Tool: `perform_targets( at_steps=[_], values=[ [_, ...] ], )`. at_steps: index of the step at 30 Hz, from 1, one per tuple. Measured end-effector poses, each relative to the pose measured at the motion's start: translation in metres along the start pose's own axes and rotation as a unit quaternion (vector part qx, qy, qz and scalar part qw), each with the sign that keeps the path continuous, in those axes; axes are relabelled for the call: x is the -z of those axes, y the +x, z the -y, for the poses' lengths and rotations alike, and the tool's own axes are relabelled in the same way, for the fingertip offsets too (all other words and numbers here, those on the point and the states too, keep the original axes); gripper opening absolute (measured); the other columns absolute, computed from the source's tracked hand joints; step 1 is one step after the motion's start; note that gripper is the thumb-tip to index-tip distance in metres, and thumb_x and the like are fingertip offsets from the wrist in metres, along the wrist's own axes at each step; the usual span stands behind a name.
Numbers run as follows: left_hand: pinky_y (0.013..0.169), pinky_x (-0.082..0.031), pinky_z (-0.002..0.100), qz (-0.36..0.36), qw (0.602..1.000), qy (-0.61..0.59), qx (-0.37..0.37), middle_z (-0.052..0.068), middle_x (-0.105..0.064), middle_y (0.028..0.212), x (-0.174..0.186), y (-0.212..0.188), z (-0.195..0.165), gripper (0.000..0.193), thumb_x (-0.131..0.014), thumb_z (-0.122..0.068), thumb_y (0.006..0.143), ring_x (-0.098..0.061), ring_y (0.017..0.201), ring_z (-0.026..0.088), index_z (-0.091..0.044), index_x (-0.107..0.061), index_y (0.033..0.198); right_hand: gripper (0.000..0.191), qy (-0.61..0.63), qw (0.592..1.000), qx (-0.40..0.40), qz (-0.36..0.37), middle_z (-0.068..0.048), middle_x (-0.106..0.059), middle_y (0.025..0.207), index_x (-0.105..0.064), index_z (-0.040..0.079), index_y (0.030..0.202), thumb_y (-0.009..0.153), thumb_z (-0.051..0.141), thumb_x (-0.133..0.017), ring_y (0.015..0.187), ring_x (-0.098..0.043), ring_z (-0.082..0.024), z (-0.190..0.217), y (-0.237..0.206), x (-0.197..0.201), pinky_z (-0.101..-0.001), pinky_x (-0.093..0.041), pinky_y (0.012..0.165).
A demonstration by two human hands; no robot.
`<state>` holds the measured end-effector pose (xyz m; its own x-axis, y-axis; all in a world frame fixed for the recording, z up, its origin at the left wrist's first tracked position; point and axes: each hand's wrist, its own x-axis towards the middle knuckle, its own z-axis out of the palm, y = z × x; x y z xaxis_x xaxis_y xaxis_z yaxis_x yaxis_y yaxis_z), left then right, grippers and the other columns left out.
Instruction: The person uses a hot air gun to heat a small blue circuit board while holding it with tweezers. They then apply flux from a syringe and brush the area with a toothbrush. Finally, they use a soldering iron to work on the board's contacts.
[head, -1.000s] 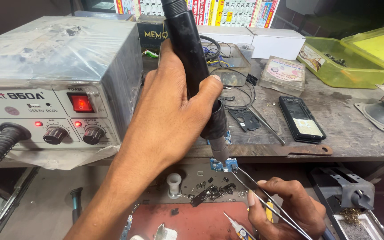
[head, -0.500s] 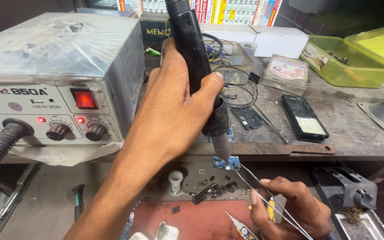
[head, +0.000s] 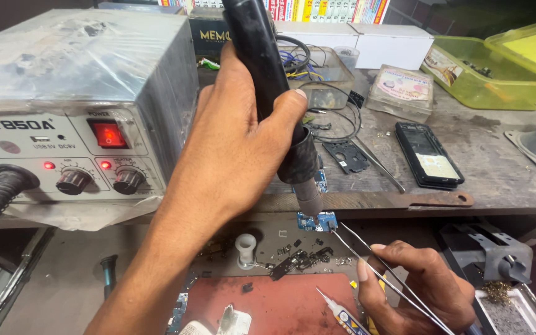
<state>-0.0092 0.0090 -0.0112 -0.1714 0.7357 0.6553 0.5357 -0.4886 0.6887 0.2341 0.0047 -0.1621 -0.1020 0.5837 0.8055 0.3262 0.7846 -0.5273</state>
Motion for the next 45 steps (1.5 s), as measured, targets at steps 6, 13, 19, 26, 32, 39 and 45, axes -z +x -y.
perform_targets(
  at_steps=[6,13,19,26,32,39,45],
  values=[
    [0.059,-0.050,0.035,-0.005,1.000,-0.004,0.011,0.006,-0.069,0.076,0.001,0.001,0.001,0.039,-0.062,-0.021,0.094,-0.060,0.062,0.013,0.001,-0.051,0.124,0.026,-0.005,0.999,0.022,-0.034,-0.017,-0.071,0.081,-0.062,-0.005,0.098,0.075,-0.008,-0.075,0.069,-0.072,-0.016,-0.002,-0.003,-0.004,-0.0246,-0.058,0.070],
    [0.064,-0.052,0.033,-0.003,1.000,-0.019,-0.009,0.005,-0.070,0.078,0.001,0.002,0.003,0.039,-0.061,-0.020,0.094,-0.064,0.065,0.011,0.003,-0.050,0.123,0.024,0.070,0.996,-0.043,-0.033,-0.015,-0.073,0.079,-0.062,-0.002,0.097,0.080,-0.005,-0.077,0.076,-0.074,-0.017,-0.003,-0.010,-0.004,-0.0344,-0.061,0.082],
    [0.066,-0.055,0.033,0.007,0.999,-0.043,-0.003,0.006,-0.072,0.078,-0.002,0.001,0.003,0.043,-0.060,-0.020,0.093,-0.068,0.067,0.012,0.004,-0.048,0.127,0.029,-0.032,0.999,-0.042,0.006,-0.020,-0.074,0.089,-0.064,-0.003,0.097,0.074,-0.005,-0.082,0.087,-0.078,-0.022,-0.009,-0.014,0.002,-0.0339,-0.062,0.083],
    [0.070,-0.056,0.033,0.005,0.999,-0.046,-0.023,0.006,-0.072,0.078,-0.001,0.001,0.005,0.041,-0.059,-0.020,0.093,-0.072,0.071,0.011,0.004,-0.048,0.124,0.030,0.017,0.999,-0.022,0.026,-0.019,-0.076,0.094,-0.068,-0.002,0.100,0.073,-0.008,-0.081,0.088,-0.078,-0.020,-0.019,-0.016,0.003,-0.0309,-0.062,0.083],
    [0.069,-0.056,0.035,0.012,0.999,-0.047,0.004,0.007,-0.072,0.078,-0.001,0.002,0.004,0.040,-0.060,-0.019,0.093,-0.071,0.070,0.013,0.003,-0.049,0.124,0.030,-0.062,0.996,-0.046,0.054,-0.016,-0.078,0.097,-0.071,0.001,0.100,0.072,0.001,-0.083,0.098,-0.078,-0.022,-0.018,-0.015,0.018,-0.0364,-0.063,0.091],
    [0.069,-0.055,0.034,0.002,0.998,-0.054,-0.014,0.005,-0.072,0.080,0.000,0.001,0.006,0.045,-0.061,-0.020,0.094,-0.068,0.070,0.012,0.001,-0.047,0.131,0.029,-0.046,0.992,-0.101,0.066,-0.016,-0.080,0.096,-0.066,0.002,0.107,0.080,0.000,-0.076,0.097,-0.081,-0.023,-0.019,-0.017,0.020,-0.0401,-0.067,0.089],
    [0.067,-0.053,0.034,0.003,0.999,-0.047,0.002,0.007,-0.069,0.077,-0.001,0.002,0.008,0.039,-0.062,-0.020,0.095,-0.065,0.069,0.013,0.001,-0.049,0.125,0.038,0.250,0.957,-0.042,0.142,-0.024,-0.077,0.102,-0.056,-0.004,0.127,0.091,-0.007,-0.068,0.098,-0.078,-0.030,-0.039,-0.008,0.022,-0.0440,-0.066,0.087]
  ],
)
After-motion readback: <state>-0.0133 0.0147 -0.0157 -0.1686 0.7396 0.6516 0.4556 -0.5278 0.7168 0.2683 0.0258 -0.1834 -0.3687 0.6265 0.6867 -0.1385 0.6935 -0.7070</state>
